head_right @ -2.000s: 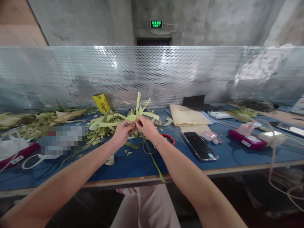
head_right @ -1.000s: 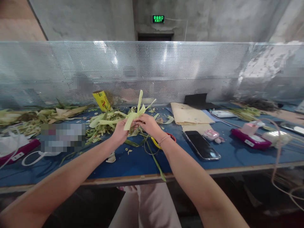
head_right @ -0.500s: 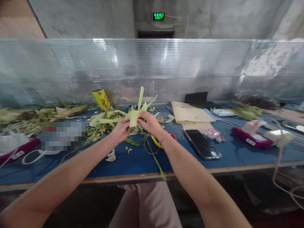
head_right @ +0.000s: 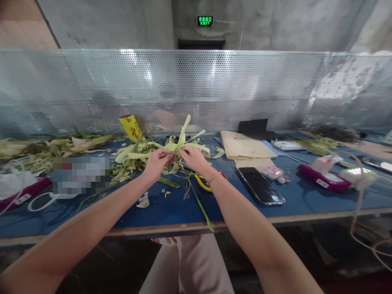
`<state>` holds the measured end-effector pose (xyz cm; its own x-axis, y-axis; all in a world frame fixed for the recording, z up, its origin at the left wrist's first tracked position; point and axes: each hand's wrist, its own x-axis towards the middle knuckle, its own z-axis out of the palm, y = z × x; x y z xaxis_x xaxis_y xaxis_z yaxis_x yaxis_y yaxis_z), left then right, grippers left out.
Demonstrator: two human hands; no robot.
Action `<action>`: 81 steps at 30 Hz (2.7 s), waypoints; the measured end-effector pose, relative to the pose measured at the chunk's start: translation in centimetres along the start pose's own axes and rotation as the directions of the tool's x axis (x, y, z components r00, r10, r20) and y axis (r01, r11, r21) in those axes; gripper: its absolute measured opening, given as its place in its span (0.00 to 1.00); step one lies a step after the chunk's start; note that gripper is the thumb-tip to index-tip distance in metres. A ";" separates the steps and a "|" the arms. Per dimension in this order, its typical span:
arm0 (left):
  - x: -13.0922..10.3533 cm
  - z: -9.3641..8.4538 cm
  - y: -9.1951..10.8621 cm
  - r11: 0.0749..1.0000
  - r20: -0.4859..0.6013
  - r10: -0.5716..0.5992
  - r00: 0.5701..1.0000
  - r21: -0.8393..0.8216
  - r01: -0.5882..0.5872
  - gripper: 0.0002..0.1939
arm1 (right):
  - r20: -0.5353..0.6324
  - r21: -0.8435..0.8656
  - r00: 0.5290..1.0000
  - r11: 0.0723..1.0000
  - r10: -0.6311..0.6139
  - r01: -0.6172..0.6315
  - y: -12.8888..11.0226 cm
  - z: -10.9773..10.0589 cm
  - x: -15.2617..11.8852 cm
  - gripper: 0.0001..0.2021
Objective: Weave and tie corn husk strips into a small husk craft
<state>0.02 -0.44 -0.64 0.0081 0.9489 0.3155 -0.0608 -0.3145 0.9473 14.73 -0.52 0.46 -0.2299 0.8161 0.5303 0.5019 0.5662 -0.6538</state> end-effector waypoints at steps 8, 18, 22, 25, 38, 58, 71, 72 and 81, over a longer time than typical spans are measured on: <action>-0.8 0.0 0.9 0.963 0.063 0.194 0.979 0.177 -0.203 0.04 | -0.023 0.228 1.000 0.974 0.018 -0.012 -0.2 0.5 -0.3 0.09; -1.0 0.3 0.7 0.972 0.110 0.155 0.982 0.159 -0.172 0.05 | -0.014 0.087 0.996 0.992 -0.089 0.090 -0.6 1.2 -0.5 0.08; -0.8 0.2 0.7 0.986 0.147 0.127 0.981 0.092 -0.142 0.07 | -0.022 0.041 0.994 0.994 -0.103 0.104 -0.5 1.1 -0.5 0.08; -0.5 0.0 0.6 0.991 0.136 0.112 0.984 0.061 -0.121 0.09 | -0.019 0.079 0.993 0.990 -0.116 0.117 -0.4 1.2 -0.5 0.09; 0.0 0.1 -0.3 0.984 -0.075 0.138 0.988 -0.100 -0.146 0.11 | -0.130 -0.103 0.990 0.994 -0.049 0.035 -1.1 2.3 -0.8 0.17; 0.0 -0.1 0.3 0.967 -0.023 0.201 0.979 0.163 -0.195 0.06 | 0.398 0.717 0.868 0.490 0.295 -0.496 -2.2 2.9 -0.3 0.08; 0.7 -0.2 -0.3 0.996 -0.074 0.088 0.993 -0.026 -0.090 0.08 | 0.137 0.282 0.975 0.936 0.177 -0.210 -0.4 0.9 0.3 0.04; 0.7 -0.1 -0.3 0.996 -0.073 0.074 0.995 -0.053 -0.078 0.09 | 0.102 0.259 0.984 0.951 0.146 -0.168 0.0 0.8 0.5 0.05; 0.5 0.2 0.2 0.986 -0.055 0.086 0.995 -0.141 -0.093 0.13 | 0.064 0.299 0.994 0.948 0.093 -0.108 0.7 0.6 0.9 0.07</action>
<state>0.23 -0.06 -0.28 -0.0517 0.9183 0.3925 -0.2013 -0.3946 0.8965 14.41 0.67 0.12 -0.2349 0.8708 0.4319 0.2514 0.4836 -0.8384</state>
